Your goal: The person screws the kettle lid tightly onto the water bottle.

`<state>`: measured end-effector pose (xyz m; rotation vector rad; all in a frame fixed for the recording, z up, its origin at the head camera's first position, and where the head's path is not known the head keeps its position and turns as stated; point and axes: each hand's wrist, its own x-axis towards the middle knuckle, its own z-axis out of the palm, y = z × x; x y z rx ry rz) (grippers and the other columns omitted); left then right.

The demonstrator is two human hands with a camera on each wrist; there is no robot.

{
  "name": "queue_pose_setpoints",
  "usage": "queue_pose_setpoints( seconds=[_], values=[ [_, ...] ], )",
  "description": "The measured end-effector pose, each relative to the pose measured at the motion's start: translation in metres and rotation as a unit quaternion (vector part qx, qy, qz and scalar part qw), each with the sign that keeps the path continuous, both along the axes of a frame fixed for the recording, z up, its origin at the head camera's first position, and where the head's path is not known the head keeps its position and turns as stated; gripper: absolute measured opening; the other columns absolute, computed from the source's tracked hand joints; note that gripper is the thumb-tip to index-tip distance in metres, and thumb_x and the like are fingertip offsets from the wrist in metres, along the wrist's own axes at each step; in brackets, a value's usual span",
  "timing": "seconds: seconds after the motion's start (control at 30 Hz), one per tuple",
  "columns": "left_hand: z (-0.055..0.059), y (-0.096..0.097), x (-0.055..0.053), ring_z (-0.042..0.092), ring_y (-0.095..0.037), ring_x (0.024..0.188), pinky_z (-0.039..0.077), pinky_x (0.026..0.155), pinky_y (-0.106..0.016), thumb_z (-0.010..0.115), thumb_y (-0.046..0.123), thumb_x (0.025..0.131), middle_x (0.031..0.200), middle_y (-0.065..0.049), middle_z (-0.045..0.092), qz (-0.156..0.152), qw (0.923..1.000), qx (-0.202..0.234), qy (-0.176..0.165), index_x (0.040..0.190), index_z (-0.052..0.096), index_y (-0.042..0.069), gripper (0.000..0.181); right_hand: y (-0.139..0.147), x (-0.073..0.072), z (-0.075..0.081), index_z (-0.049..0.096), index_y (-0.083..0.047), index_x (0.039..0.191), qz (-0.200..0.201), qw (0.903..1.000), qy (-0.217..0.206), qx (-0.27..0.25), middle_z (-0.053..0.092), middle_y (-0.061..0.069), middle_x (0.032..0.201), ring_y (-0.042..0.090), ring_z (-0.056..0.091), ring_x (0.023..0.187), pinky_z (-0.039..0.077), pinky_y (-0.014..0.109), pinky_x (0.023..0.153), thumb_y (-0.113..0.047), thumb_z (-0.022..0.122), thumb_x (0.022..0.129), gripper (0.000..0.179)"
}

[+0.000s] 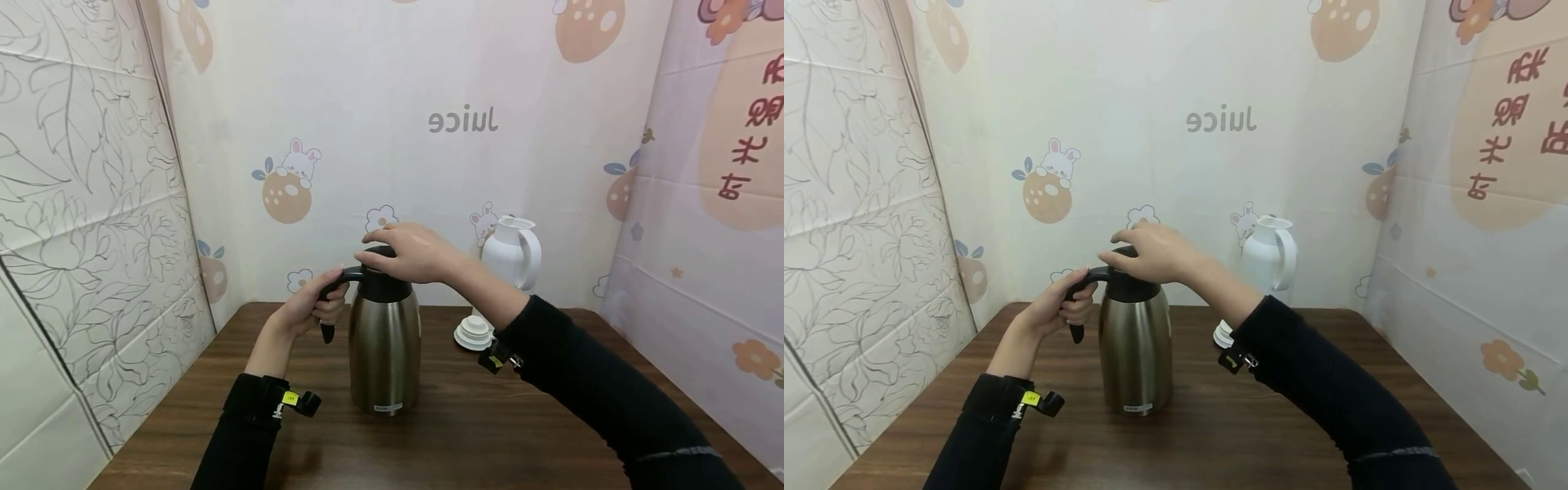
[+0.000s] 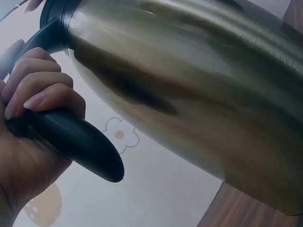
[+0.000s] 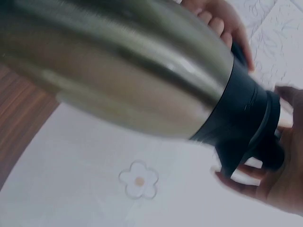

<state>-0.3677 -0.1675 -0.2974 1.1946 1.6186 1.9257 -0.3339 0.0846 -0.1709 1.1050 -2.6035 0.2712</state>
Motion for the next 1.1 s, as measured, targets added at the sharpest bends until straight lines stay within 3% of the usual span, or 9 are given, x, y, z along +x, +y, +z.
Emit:
queue_pose_setpoints(
  seconds=[0.07, 0.23, 0.43, 0.77, 1.1],
  values=[
    [0.0, 0.0, 0.0, 0.024, -0.008, 0.045, 0.013, 0.048, -0.031, 0.025, 0.039, 0.118, 0.056, 0.015, 0.036, 0.001, 1.0, 0.0, 0.0, 0.078, 0.04, 0.018, 0.047, 0.006, -0.005, 0.0, 0.064, -0.022, 0.145, 0.044, 0.999, -0.006, -0.006, 0.062, 0.003, 0.147, 0.026, 0.044, 0.15, 0.043, 0.047, 0.115, -0.057, 0.054, 0.106, 0.053],
    [0.002, 0.0, 0.0, 0.022, -0.009, 0.045, 0.013, 0.048, -0.031, 0.027, 0.041, 0.117, 0.056, 0.015, 0.036, 0.004, 1.0, -0.001, 0.0, 0.078, 0.039, 0.018, 0.047, 0.014, -0.011, -0.002, 0.064, -0.02, 0.144, 0.137, 0.9904, 0.0, -0.018, 0.065, 0.002, 0.14, 0.02, 0.061, 0.129, 0.05, 0.044, 0.104, -0.046, 0.063, 0.105, 0.047],
    [0.0, -0.001, 0.0, 0.024, -0.008, 0.045, 0.014, 0.049, -0.031, 0.029, 0.043, 0.117, 0.057, 0.015, 0.039, 0.01, 0.9999, 0.0, -0.003, 0.079, 0.039, 0.017, 0.047, 0.014, -0.019, -0.01, 0.067, -0.019, 0.142, 0.188, 0.9816, 0.012, -0.028, 0.065, 0.002, 0.143, 0.017, 0.06, 0.132, 0.05, 0.042, 0.106, -0.038, 0.061, 0.107, 0.04],
    [-0.003, -0.001, -0.001, 0.032, -0.004, 0.046, 0.018, 0.05, -0.029, 0.031, 0.044, 0.117, 0.058, 0.015, 0.041, 0.019, 0.9998, 0.003, 0.007, 0.081, 0.041, 0.017, 0.046, 0.012, -0.021, -0.017, 0.07, -0.017, 0.139, 0.193, 0.9797, 0.032, -0.045, 0.068, 0.003, 0.139, 0.019, 0.063, 0.13, 0.052, 0.043, 0.105, -0.034, 0.062, 0.107, 0.037],
    [-0.006, -0.001, -0.002, 0.034, -0.004, 0.043, 0.016, 0.047, -0.03, 0.034, 0.045, 0.116, 0.055, 0.015, 0.044, 0.003, 0.9998, 0.02, 0.01, 0.081, 0.043, 0.017, 0.046, 0.005, -0.015, -0.019, 0.072, -0.016, 0.137, 0.145, 0.9867, 0.057, -0.046, 0.071, 0.002, 0.136, 0.02, 0.066, 0.127, 0.052, 0.04, 0.104, -0.032, 0.063, 0.106, 0.036]
  ],
)
